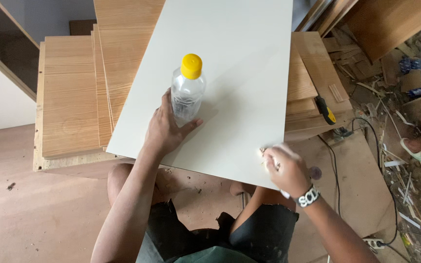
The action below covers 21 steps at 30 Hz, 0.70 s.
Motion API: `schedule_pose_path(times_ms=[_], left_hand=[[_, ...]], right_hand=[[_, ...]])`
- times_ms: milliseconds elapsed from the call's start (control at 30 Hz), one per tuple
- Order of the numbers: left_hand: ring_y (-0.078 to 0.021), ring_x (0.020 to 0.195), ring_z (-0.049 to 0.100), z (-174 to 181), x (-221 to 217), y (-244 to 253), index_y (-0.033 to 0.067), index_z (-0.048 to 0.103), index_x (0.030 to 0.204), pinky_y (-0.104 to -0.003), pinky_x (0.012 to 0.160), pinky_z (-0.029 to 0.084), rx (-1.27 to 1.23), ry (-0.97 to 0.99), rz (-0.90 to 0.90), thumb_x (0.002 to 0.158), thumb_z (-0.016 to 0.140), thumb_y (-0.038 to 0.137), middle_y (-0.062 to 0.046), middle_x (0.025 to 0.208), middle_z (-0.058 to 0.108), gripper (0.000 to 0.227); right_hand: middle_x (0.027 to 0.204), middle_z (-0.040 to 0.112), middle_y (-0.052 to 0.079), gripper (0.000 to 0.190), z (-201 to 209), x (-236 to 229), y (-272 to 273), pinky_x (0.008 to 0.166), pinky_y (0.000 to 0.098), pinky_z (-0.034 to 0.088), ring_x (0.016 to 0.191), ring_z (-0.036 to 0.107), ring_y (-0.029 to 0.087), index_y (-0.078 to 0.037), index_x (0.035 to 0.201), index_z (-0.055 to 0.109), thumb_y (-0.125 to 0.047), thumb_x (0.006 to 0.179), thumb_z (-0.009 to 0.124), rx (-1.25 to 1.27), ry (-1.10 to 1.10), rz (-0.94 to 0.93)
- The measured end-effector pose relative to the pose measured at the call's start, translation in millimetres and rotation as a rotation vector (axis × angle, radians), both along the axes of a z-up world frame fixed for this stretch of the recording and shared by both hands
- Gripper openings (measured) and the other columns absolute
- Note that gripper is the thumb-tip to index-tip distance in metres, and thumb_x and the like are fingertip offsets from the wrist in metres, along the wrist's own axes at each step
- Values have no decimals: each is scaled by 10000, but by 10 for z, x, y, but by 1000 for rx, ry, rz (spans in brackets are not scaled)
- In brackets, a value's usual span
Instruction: The person applies liquid from a bottle to a cloth and wipes down a white wood panel and several light-colored wooden boards.
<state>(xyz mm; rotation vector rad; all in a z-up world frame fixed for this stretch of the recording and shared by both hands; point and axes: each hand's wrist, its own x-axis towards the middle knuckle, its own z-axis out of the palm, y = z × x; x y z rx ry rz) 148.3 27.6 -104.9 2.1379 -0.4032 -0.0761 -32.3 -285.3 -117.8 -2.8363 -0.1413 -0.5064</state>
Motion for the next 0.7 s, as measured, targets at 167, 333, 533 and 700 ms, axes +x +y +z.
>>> schedule_pose_path(times_ms=[167, 333, 533, 700], left_hand=[[-455, 1339, 550, 138, -76, -6, 76, 260, 1532, -539, 1182, 378, 0, 22, 7, 819, 854, 470, -251, 1457, 548, 1008], [-476, 1335, 536, 92, -48, -25, 106, 227, 1558, -567, 1178, 386, 61, 69, 29, 784, 853, 540, -261, 1460, 536, 1086], [-486, 1338, 528, 118, -62, 2, 127, 221, 1571, -582, 1170, 392, 47, 109, 28, 793, 851, 518, -262, 1450, 539, 1075], [-503, 1328, 527, 162, -41, -13, 131, 207, 1571, -589, 1170, 393, 46, 112, 35, 760, 852, 561, -271, 1470, 519, 1122]], right_hand=[[777, 678, -6, 98, 206, -245, 253, 569, 368, 593, 613, 691, 277, -245, 864, 733, -191, 891, 655, 93, 45, 97], [816, 670, 56, 78, 111, -151, 115, 575, 443, 584, 685, 711, 354, -221, 922, 720, -201, 915, 645, 114, 18, 29], [786, 643, 94, 34, 73, -5, -90, 591, 458, 558, 699, 689, 378, -162, 894, 702, -150, 886, 672, 73, -18, 22], [748, 720, 111, 59, 307, -286, 344, 578, 421, 589, 656, 727, 354, -135, 886, 760, -134, 841, 723, 133, 66, 82]])
